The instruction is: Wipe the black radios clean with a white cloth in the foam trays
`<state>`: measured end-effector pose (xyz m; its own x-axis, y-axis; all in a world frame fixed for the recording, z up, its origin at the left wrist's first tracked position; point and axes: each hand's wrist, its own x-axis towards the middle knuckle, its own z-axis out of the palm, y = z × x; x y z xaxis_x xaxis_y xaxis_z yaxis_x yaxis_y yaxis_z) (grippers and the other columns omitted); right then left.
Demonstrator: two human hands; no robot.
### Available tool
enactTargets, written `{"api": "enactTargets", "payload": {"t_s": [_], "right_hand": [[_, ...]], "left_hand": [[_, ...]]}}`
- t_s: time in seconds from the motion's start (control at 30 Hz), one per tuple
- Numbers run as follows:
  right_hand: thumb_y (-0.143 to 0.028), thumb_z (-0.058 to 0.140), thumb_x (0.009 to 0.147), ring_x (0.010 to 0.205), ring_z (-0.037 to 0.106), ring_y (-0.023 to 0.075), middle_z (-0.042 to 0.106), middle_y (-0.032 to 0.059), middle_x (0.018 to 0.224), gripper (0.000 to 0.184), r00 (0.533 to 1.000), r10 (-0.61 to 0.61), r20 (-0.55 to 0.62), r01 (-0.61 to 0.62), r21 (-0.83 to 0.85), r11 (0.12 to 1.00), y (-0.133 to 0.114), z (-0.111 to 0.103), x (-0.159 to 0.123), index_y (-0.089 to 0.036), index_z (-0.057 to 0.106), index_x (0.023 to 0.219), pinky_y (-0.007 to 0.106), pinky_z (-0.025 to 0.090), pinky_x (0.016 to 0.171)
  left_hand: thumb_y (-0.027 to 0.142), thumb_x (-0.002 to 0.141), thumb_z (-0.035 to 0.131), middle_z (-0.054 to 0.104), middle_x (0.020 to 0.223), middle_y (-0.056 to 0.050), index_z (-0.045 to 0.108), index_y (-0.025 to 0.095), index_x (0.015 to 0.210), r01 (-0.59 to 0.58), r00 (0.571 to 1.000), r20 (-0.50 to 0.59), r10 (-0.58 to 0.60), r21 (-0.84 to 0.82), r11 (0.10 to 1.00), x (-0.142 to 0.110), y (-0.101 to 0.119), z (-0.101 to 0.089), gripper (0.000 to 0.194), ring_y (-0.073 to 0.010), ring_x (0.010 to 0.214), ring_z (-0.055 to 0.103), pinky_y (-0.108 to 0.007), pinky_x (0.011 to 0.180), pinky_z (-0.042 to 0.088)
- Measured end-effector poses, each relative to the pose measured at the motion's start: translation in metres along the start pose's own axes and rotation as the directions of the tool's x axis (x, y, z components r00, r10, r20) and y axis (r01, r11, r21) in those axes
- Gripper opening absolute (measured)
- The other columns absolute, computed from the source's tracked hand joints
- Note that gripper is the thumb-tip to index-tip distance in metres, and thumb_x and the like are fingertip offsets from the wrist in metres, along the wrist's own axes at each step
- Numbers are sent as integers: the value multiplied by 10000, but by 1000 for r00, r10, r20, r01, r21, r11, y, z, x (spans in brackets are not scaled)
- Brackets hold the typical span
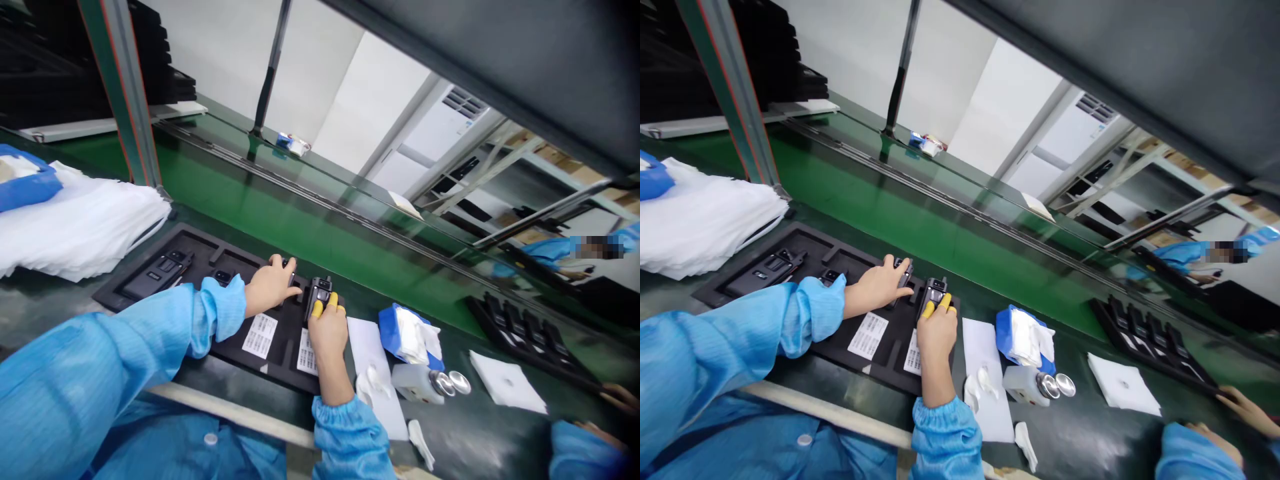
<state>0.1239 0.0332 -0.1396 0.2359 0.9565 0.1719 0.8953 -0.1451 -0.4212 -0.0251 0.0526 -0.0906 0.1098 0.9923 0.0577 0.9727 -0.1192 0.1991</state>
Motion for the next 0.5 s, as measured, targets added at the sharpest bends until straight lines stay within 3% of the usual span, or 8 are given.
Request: {"api": "enactTargets", "payload": {"t_s": [0.07,0.17,0.23,0.3,0.4,0.5], "right_hand": [[-334,279,881,919,586,312,577,233,1028,565,1000,-4,1,4,-49,999,0,-2,-3,-10,419,1323,438,446,800],[-375,306,878,960,573,320,554,251,1081,585,1000,-30,-3,29,-65,997,3,-11,-8,-9,418,1321,436,445,802],[-404,356,864,1046,531,335,515,266,1155,626,996,-87,-34,85,-42,995,2,-17,-15,-5,382,1346,445,426,853],[-435,373,860,1084,500,339,529,245,1147,614,970,-222,-100,224,6,975,-6,-19,-29,-32,438,1319,455,411,885],[-434,365,876,1081,493,306,562,197,1149,524,893,-446,-66,450,88,889,-37,-13,-59,-95,566,1222,437,399,921],[-398,403,878,1093,482,309,556,174,1226,443,830,-546,112,543,61,838,-82,1,-87,-133,637,1144,439,405,901]], "left_hand": [[589,839,486,449,1192,-164,348,244,1388,-28,1000,-13,28,18,999,-14,-16,-15,663,-306,884,642,-355,728,479],[541,886,423,472,1170,-117,368,281,1366,-12,998,-68,17,74,997,-42,-61,-41,548,-278,865,638,-350,723,476],[491,902,420,495,1141,-110,390,250,1350,73,992,-107,-60,128,989,-62,-98,-54,509,-270,870,631,-347,735,471],[470,902,432,521,1112,-129,409,196,1337,197,979,-97,-182,185,963,-81,-132,-61,514,-285,919,614,-352,765,457],[508,860,504,565,1063,-165,401,135,1349,305,950,-17,-310,246,920,-103,-164,-60,624,-315,951,593,-360,766,442],[526,784,611,590,1050,-173,347,140,1396,309,944,31,-328,261,914,-113,-173,-51,770,-321,953,586,-346,751,431]]}}
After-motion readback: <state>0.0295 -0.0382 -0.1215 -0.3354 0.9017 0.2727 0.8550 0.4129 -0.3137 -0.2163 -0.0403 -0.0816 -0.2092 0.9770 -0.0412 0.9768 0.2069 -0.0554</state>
